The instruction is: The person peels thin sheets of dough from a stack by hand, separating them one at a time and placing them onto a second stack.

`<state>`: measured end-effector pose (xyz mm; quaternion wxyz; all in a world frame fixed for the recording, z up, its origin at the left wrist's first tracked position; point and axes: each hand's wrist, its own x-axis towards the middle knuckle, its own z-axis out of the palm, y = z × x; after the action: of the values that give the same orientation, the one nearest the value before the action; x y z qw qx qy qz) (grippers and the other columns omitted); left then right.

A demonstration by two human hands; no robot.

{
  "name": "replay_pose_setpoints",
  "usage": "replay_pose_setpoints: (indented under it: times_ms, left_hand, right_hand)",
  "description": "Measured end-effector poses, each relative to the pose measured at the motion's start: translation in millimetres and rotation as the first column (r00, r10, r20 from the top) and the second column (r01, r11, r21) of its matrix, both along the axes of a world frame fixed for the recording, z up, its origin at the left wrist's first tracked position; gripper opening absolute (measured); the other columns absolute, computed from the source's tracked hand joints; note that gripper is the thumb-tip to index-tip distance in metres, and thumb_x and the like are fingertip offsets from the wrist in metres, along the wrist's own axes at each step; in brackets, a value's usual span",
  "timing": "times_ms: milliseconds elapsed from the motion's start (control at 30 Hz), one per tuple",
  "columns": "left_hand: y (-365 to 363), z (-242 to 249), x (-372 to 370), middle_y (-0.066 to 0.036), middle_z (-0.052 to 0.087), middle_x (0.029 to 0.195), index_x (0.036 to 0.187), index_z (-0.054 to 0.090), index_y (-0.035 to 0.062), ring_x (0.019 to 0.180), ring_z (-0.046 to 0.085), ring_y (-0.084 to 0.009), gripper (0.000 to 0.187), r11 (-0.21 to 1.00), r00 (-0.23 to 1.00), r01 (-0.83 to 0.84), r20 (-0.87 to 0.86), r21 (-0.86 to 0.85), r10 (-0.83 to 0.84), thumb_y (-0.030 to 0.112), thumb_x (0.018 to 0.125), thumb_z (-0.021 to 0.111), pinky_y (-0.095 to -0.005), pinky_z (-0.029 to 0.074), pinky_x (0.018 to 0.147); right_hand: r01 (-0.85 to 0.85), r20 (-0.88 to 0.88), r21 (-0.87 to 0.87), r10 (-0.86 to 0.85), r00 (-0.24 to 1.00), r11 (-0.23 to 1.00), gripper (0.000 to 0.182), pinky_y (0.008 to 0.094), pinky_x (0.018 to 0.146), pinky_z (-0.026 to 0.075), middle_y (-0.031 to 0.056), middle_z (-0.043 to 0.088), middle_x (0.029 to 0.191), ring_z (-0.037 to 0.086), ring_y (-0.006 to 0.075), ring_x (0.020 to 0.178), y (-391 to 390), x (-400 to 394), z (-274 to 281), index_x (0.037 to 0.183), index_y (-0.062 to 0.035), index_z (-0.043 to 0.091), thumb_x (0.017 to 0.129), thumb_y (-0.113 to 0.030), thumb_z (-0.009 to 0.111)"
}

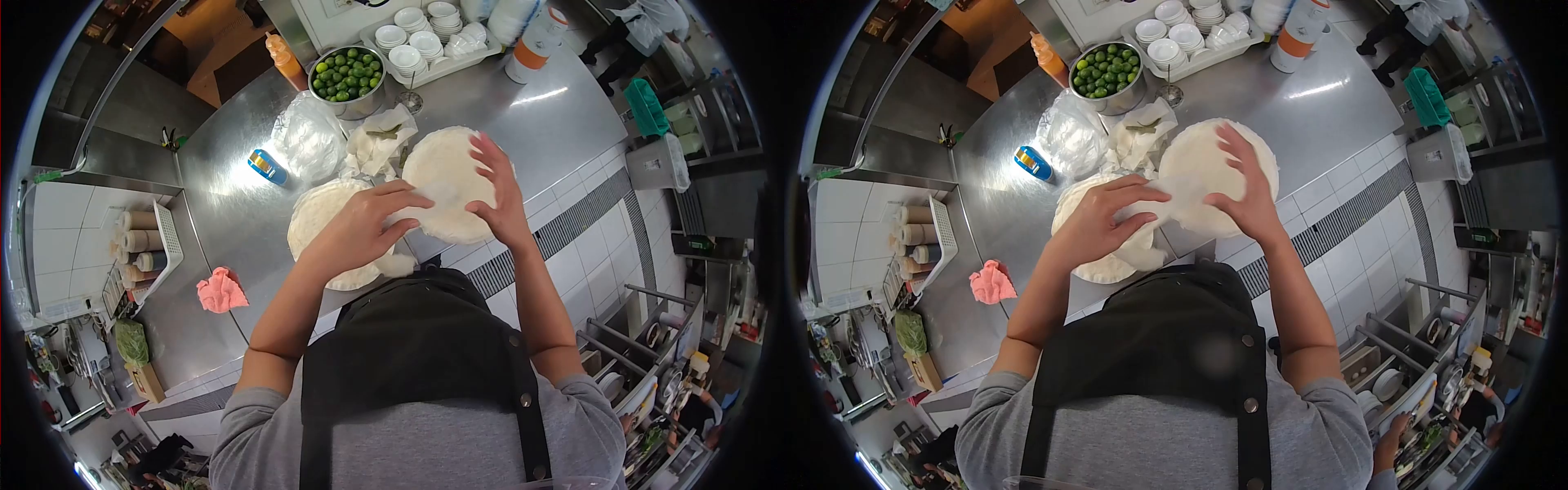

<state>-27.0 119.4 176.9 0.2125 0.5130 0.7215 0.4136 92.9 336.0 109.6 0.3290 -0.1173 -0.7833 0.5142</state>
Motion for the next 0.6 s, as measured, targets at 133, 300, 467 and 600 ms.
replay_pose_setpoints:
  times_ms: [133, 300, 467, 600]
  left_hand:
    - [22, 6, -18, -0.012, 0.07, 0.108, 0.114, 0.069, 0.004, 0.103, 0.066, -0.03, 0.032, 0.981, 0.981, 0.187, 0.048, 0.045, -0.19, 0.006, 0.082, 0.075, -0.0373, 0.05, 0.091]
    - [48, -20, -49, -0.008, 0.071, 0.106, 0.112, 0.071, 0.0027, 0.097, 0.066, -0.0194, 0.038, 0.997, 0.978, -0.065, 0.202, 0.032, 0.057, 0.011, 0.076, 0.082, -0.0321, 0.05, 0.085]
    - [79, -54, -68, -0.007, 0.071, 0.104, 0.105, 0.076, 0.0069, 0.092, 0.064, -0.0217, 0.031, 0.968, 0.967, -0.247, 0.058, -0.033, 0.249, 0.002, 0.074, 0.075, -0.0315, 0.049, 0.082]
    - [90, -96, -50, -0.005, 0.068, 0.112, 0.108, 0.077, 0.0153, 0.104, 0.059, -0.0272, 0.045, 0.942, 0.939, -0.145, -0.257, 0.304, 0.227, -0.003, 0.067, 0.07, -0.0378, 0.047, 0.086]
  right_hand:
    - [-0.448, 0.061, -0.305, 0.486, 0.872, 0.84, 0.04, 0.0295, 0.095, 0.048, 0.0075, 0.07, 0.113, 0.066, 0.0148, 0.102, 14, -19, 28, 0.122, -0.0036, 0.065, 0.084, -0.011, 0.077]
    - [-0.244, 0.344, -0.325, 0.355, 0.869, 0.914, 0.009, 0.024, 0.077, 0.05, 0.0, 0.07, 0.086, 0.061, 0.0073, 0.081, 61, -22, 47, 0.089, -0.0003, 0.073, 0.086, -0.008, 0.075]
    - [-0.087, 0.209, 0.049, 0.075, 0.975, 0.995, 0.012, 0.0285, 0.085, 0.051, 0.0054, 0.071, 0.099, 0.065, 0.0147, 0.093, 96, -3, 50, 0.093, -0.0029, 0.075, 0.082, 0.001, 0.072]
    - [0.096, 0.125, 0.242, -0.129, 0.984, 0.966, 0.031, 0.0356, 0.098, 0.049, 0.0087, 0.07, 0.114, 0.063, 0.0258, 0.114, 98, 38, 1, 0.094, -0.0105, 0.078, 0.071, 0.01, 0.073]
